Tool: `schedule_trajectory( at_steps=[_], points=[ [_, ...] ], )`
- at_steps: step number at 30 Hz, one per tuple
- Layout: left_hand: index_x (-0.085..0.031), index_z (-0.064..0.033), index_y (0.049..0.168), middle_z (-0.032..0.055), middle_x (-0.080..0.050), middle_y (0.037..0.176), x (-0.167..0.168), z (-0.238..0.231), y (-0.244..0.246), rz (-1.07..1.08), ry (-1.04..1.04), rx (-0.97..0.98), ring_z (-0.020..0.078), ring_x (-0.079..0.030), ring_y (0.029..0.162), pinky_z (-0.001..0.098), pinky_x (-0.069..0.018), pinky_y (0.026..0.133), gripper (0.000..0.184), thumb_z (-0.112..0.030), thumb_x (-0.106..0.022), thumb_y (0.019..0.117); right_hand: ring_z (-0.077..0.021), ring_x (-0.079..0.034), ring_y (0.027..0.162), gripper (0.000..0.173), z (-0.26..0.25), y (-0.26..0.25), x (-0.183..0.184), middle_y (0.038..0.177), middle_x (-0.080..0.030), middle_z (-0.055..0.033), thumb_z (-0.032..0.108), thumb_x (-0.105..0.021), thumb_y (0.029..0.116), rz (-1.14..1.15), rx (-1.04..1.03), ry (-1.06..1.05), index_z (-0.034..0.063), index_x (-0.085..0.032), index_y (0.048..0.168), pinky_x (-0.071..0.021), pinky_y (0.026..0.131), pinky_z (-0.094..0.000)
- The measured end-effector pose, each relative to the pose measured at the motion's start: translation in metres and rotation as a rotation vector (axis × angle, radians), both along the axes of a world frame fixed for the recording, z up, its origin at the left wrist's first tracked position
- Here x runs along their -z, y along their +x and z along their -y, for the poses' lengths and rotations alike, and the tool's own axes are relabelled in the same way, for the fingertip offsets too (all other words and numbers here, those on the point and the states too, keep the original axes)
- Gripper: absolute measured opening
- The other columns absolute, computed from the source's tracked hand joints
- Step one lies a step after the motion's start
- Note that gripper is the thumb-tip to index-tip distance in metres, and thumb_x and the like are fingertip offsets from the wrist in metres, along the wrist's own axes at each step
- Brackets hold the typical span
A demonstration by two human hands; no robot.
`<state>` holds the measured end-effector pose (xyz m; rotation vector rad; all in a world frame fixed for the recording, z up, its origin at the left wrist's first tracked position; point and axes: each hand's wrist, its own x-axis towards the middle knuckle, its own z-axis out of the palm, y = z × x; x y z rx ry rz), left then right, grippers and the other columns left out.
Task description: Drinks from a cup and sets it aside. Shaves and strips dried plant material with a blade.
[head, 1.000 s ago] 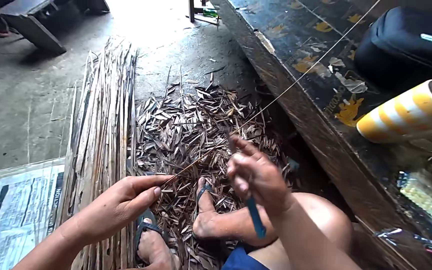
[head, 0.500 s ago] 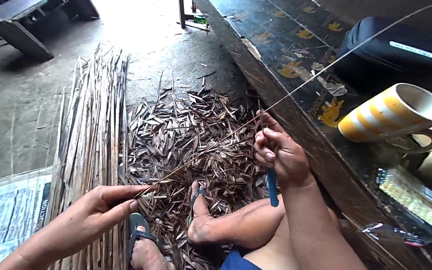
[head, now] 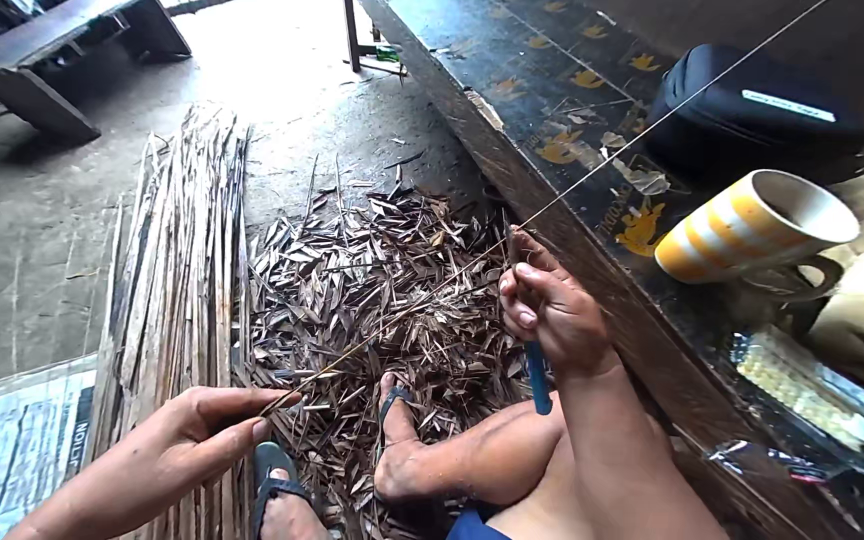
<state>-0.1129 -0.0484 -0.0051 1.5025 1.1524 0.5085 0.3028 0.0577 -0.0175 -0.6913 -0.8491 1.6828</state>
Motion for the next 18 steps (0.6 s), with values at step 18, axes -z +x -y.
schedule_trajectory(
  at_steps=[18],
  points=[
    [-0.074,-0.0184,0.122,0.0001,-0.074,0.086,0.006,0.011,-0.009,-0.052,-0.029,-0.035,0.0099,-0.068,0.061,0.0255,-0.0596,0.056,0.028,-0.023,-0.067,0.095,-0.0028,-0.047,0.045,0.042,-0.005,0.008,0.005,0.075,-0.06,-0.0005,0.016,-0.023,0.1106,-0.008,0.102,0.005,0.0183,-0.043,0.147,-0.0423,0.041,-0.0161]
  ],
)
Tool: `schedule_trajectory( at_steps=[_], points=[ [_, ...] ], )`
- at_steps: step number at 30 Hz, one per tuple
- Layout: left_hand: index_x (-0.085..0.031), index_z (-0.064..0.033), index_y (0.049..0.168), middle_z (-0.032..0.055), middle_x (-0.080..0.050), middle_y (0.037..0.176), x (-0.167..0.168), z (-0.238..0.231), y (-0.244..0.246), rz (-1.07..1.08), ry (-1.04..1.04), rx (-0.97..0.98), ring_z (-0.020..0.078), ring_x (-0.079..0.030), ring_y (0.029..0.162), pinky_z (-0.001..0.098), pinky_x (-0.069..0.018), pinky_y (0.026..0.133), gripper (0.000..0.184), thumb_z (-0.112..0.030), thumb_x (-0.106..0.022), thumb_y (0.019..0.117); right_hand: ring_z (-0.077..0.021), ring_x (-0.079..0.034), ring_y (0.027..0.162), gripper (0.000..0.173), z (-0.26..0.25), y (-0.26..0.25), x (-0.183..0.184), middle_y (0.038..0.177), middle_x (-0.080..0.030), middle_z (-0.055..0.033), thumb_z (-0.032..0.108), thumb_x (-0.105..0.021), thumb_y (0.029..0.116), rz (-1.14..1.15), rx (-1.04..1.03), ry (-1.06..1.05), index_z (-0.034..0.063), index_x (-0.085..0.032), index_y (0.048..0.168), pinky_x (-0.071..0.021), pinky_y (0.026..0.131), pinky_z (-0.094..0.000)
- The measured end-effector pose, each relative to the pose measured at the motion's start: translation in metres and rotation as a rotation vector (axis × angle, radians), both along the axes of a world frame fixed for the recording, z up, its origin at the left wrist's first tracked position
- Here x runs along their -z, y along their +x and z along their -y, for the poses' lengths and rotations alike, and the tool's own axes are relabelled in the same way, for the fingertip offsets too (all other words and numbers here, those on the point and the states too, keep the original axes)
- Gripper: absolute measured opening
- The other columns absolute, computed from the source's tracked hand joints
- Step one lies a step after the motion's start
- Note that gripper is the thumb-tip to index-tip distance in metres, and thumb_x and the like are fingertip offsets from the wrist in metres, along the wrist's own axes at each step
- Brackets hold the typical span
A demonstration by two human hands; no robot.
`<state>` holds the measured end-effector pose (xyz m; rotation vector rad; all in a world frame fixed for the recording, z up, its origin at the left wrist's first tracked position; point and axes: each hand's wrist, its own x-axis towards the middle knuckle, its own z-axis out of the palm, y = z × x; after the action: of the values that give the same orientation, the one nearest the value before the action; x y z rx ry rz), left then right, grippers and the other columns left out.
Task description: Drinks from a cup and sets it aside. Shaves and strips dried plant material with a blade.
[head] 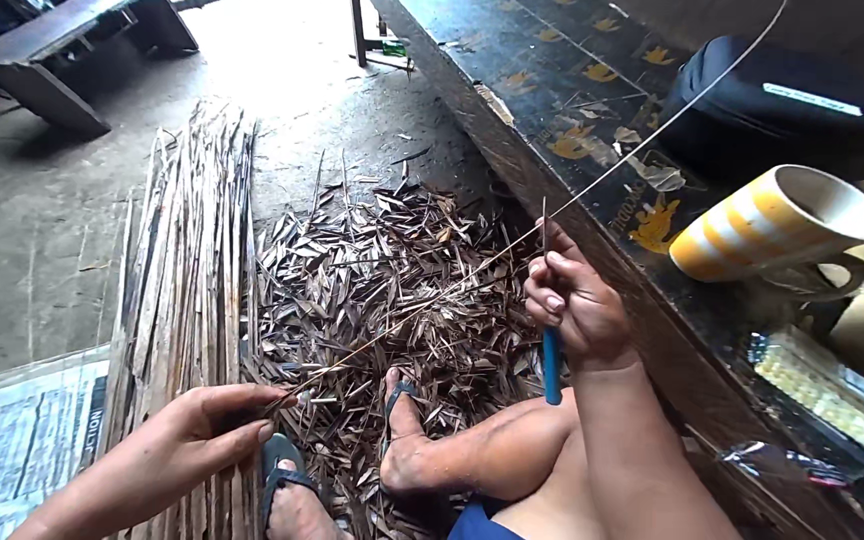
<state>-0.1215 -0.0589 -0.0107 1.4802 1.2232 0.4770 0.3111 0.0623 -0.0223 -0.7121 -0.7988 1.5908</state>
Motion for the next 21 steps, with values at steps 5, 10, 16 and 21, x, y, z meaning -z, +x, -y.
schedule_trajectory(
  at_steps=[5,10,16,21],
  points=[
    [-0.073,-0.0191,0.115,-0.0028,-0.076,0.094,-0.009,-0.006,0.03,-0.12,0.144,-0.068,0.0103,-0.072,0.071,0.0269,-0.0631,0.063,0.022,-0.02,-0.067,0.0942,-0.0038,-0.05,0.047,0.044,0.024,-0.042,0.0,0.08,-0.064,-0.0032,0.013,-0.03,0.1086,0.041,-0.201,-0.082,0.0172,-0.039,0.151,-0.0442,0.042,-0.0174],
    [-0.069,-0.0236,0.124,-0.01,-0.072,0.093,-0.005,-0.009,0.052,-0.234,0.346,-0.037,-0.0008,-0.063,0.065,0.0181,-0.0559,0.058,0.029,-0.023,-0.062,0.0957,-0.0074,-0.054,0.049,0.048,0.063,-0.089,0.005,0.077,-0.064,-0.0061,0.009,-0.039,0.1067,-0.038,-0.452,-0.16,0.0053,-0.034,0.154,-0.047,0.043,-0.0212],
    [-0.069,-0.0259,0.128,-0.01,-0.072,0.098,-0.002,-0.01,0.039,-0.236,0.408,-0.011,-0.002,-0.064,0.076,0.0171,-0.0557,0.069,0.031,-0.025,-0.059,0.0994,-0.0067,-0.053,0.047,0.045,0.057,-0.077,0.004,0.077,-0.065,-0.0076,0.009,-0.038,0.1071,-0.05,-0.352,-0.135,0.0042,-0.039,0.152,-0.0467,0.042,-0.0202],
    [-0.069,-0.0278,0.131,-0.0095,-0.072,0.095,-0.004,-0.008,0.033,-0.201,0.325,-0.032,0.0006,-0.064,0.068,0.0188,-0.0556,0.061,0.032,-0.03,-0.059,0.1007,-0.0048,-0.05,0.047,0.044,0.037,-0.053,-0.001,0.081,-0.064,-0.0063,0.011,-0.031,0.1088,-0.019,-0.211,-0.128,0.0106,-0.037,0.153,-0.0436,0.041,-0.0179]
  ],
)
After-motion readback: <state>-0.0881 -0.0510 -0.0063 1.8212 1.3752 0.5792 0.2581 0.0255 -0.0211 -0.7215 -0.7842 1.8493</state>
